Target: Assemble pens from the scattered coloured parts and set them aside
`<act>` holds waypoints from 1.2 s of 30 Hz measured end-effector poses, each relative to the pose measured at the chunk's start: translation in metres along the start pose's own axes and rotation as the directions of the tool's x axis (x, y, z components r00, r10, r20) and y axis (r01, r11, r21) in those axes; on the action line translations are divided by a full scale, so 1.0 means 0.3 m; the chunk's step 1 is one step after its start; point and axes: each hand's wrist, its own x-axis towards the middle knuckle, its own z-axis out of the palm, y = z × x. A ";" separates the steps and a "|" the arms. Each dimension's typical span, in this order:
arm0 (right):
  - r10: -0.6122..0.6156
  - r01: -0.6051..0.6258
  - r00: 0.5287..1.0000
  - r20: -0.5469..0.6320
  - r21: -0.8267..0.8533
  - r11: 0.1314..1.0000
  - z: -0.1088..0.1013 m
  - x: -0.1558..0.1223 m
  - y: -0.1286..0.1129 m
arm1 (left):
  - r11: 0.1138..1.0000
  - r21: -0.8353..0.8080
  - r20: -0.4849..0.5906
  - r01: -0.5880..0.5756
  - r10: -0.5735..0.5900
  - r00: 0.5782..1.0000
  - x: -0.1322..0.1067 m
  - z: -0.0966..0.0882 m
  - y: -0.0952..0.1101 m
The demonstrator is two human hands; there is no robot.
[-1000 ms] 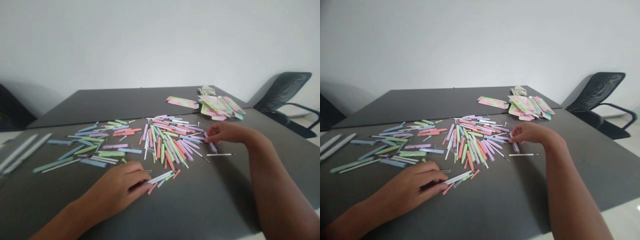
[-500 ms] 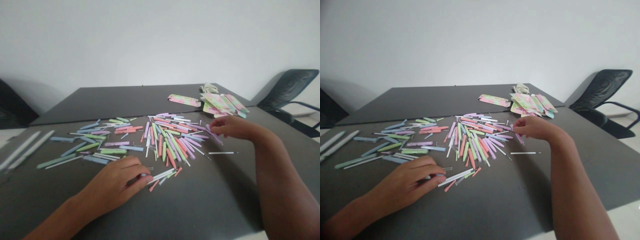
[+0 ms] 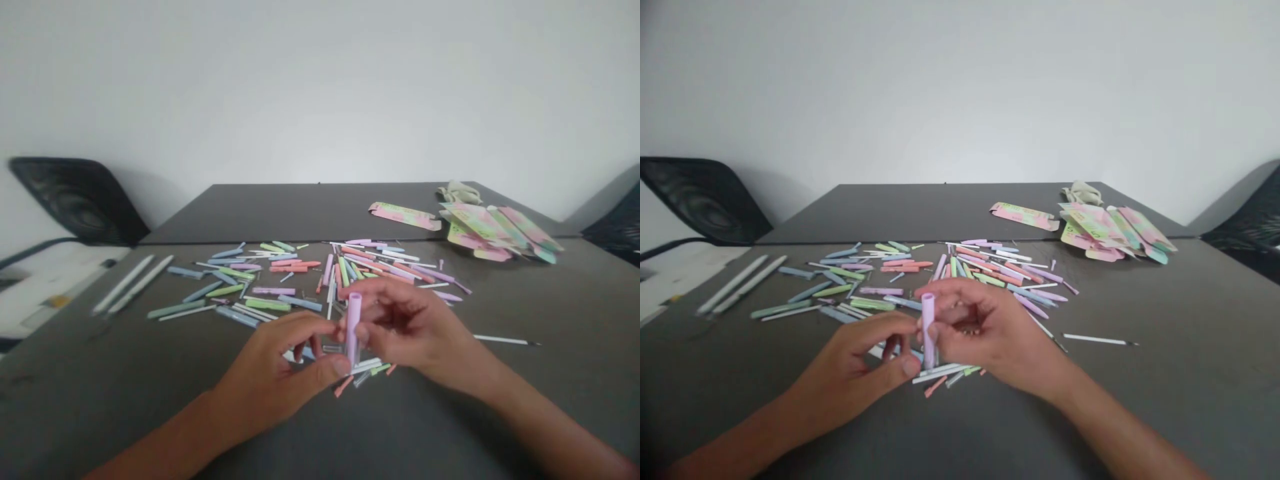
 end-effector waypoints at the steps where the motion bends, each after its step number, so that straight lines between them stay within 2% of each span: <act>1: -0.017 0.015 0.999 0.030 0.052 0.999 0.021 -0.006 0.015 | 0.999 -0.036 0.022 0.004 -0.003 1.000 0.003 0.003 0.001; 3: -0.042 0.042 0.999 -0.010 0.023 0.999 0.047 -0.016 0.036 | 0.997 -0.071 0.040 0.032 -0.029 0.999 0.007 0.008 0.003; 6: -0.111 0.091 0.989 -0.101 -0.183 0.979 0.060 -0.023 0.042 | 0.999 -0.031 -0.020 0.042 -0.043 0.999 0.010 0.007 0.001; 9: -0.218 0.165 0.970 -0.104 -0.369 0.914 0.056 -0.017 0.015 | 0.997 0.066 -0.070 -0.047 0.052 0.996 0.004 0.001 -0.006; 11: -0.246 0.179 0.965 -0.087 -0.469 0.865 0.022 -0.014 -0.022 | 0.989 0.130 -0.063 -0.073 0.082 0.995 -0.002 -0.002 -0.016; 14: -0.114 0.054 0.992 -0.062 -0.595 0.802 -0.123 -0.035 -0.100 | 0.986 0.165 -0.074 -0.021 0.033 0.997 -0.011 -0.003 -0.040; 16: 0.046 -0.154 0.985 -0.165 -0.733 0.663 -0.275 -0.081 -0.153 | 0.986 0.166 -0.087 0.003 0.012 0.996 -0.013 -0.002 -0.057; 17: 0.175 -0.304 0.953 -0.249 -0.778 0.550 -0.356 -0.112 -0.175 | 0.986 0.168 -0.089 0.005 0.010 0.996 -0.013 -0.001 -0.063; 18: 0.332 -0.454 0.883 -0.332 -0.781 0.428 -0.433 -0.146 -0.192 | 0.985 0.171 -0.091 0.008 0.008 0.996 -0.013 0.000 -0.066; 20: 0.485 -0.571 0.787 -0.381 -0.748 0.338 -0.557 -0.212 -0.208 | 0.984 0.174 -0.087 0.020 -0.005 0.996 -0.013 0.001 -0.064; 22: 0.603 -0.630 0.708 -0.368 -0.715 0.304 -0.624 -0.258 -0.204 | 0.987 0.152 -0.086 0.046 -0.033 0.996 -0.015 0.002 -0.051; 25: 0.701 -0.672 0.630 -0.335 -0.688 0.275 -0.631 -0.270 -0.175 | 0.992 0.057 -0.115 0.117 -0.110 0.987 -0.019 0.006 -0.029; 28: 0.731 -0.690 0.594 -0.336 -0.679 0.249 -0.594 -0.242 -0.143 | 0.990 -0.002 -0.128 0.140 -0.139 0.982 -0.017 0.005 -0.017; 32: 0.712 -0.694 0.603 -0.361 -0.677 0.245 -0.569 -0.224 -0.109 | 0.991 -0.059 -0.157 0.124 -0.132 0.979 -0.007 -0.007 -0.008; 36: 0.679 -0.695 0.624 -0.386 -0.671 0.257 -0.575 -0.239 -0.085 | 0.962 -0.241 -0.171 0.125 -0.168 0.971 -0.001 -0.016 0.004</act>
